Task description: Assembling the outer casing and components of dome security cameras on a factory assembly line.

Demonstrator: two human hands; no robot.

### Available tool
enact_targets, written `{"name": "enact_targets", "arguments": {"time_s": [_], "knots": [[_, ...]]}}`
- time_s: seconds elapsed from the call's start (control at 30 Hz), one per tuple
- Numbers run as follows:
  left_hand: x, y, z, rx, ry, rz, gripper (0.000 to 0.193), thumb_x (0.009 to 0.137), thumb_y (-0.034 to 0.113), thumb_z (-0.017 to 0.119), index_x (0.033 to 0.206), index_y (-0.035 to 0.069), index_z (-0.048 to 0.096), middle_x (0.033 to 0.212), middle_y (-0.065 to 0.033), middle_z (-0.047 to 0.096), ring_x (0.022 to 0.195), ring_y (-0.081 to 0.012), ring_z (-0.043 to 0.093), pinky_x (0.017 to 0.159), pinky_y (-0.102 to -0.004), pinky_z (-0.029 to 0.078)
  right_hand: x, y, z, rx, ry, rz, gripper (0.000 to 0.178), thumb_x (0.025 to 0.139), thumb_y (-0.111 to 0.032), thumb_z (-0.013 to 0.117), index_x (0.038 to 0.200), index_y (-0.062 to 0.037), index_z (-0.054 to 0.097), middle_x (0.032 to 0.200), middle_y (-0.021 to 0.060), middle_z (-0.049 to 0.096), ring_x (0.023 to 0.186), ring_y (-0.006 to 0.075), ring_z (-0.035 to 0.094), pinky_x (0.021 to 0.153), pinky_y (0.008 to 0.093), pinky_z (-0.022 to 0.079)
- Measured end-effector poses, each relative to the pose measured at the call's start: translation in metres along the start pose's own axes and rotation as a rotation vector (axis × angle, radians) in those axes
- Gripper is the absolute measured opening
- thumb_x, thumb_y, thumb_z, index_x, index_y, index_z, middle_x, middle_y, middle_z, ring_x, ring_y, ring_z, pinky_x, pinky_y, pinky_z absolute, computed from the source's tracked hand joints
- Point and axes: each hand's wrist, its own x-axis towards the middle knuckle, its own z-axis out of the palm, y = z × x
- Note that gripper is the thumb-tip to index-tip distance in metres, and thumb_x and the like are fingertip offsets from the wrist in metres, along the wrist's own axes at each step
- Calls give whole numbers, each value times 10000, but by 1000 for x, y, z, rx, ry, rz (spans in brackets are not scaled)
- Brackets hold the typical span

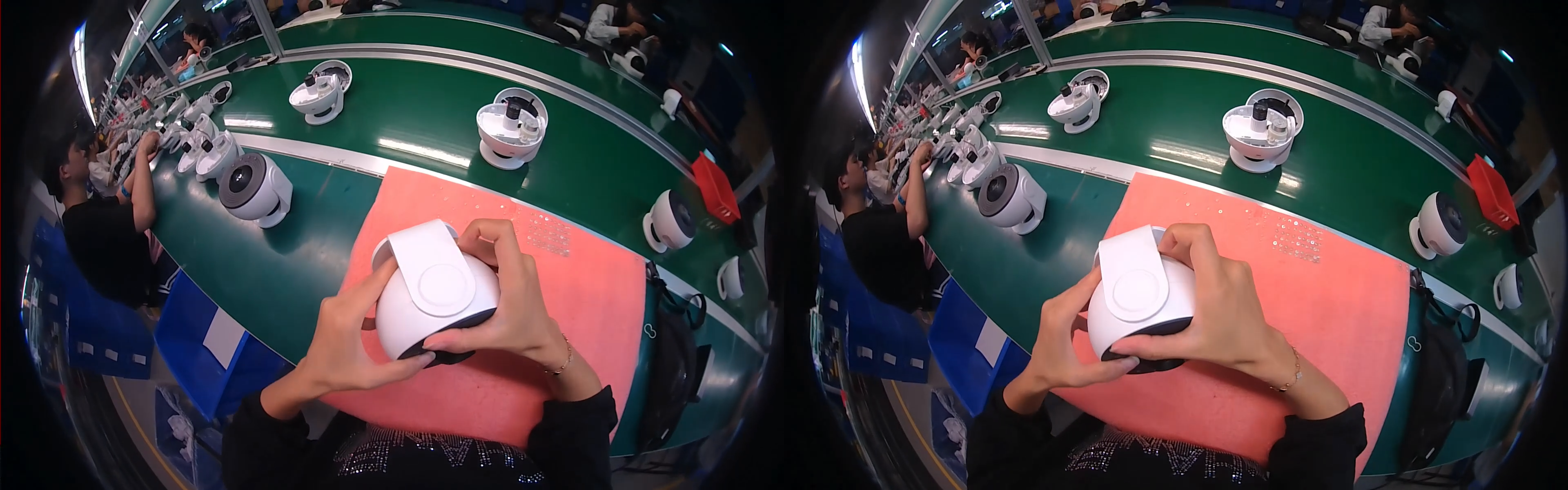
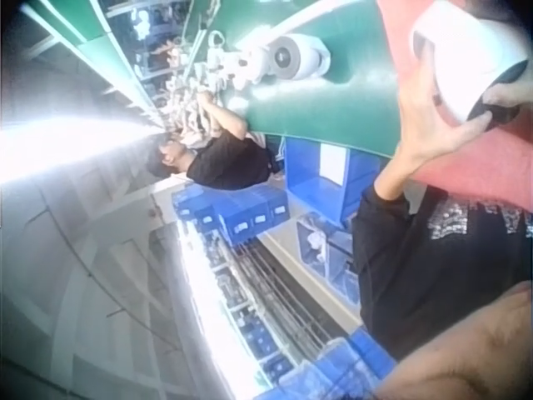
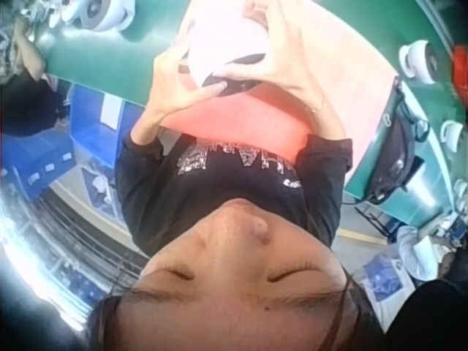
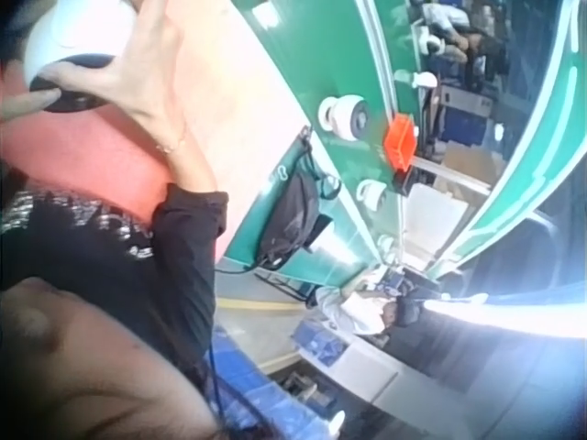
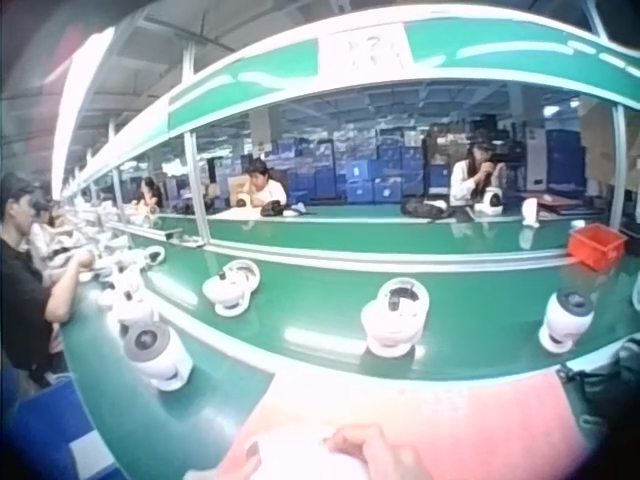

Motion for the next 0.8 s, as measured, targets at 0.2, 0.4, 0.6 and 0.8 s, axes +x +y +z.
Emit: {"name": "enact_targets", "arguments": {"time_s": [0.2,0.4,0.6,0.8], "knots": [[22,-46,-29,-667,2,-67,933,574,176,761,1325,-94,277,1199,-178,492,1104,-236,503,942,-335,391,21,0,-8,221,-188,126,930,604,-260,792,1326,-33,251,1250,217,442,1137,293,483,942,371,397],[54,-57,10,-1016,231,24,930,706,638,495,1362,34,232,1342,-167,358,1220,-318,394,1008,-443,339,33,-3,33,41,119,38,956,629,-178,769,1386,-68,196,1288,202,406,1137,302,489,956,391,419],[85,-86,13,-1128,502,-78,858,773,733,277,1360,107,270,1356,-132,357,1231,-318,383,1011,-475,340,48,12,36,51,165,135,973,616,-218,782,1388,-92,204,1282,185,421,1108,301,513,918,387,454],[123,-98,-16,-1135,97,-503,715,822,664,365,1292,126,393,1267,-89,458,1152,-247,474,928,-429,432,62,69,27,489,197,412,964,692,-308,765,1391,-73,143,1288,211,379,1149,279,464,915,392,430]]}}
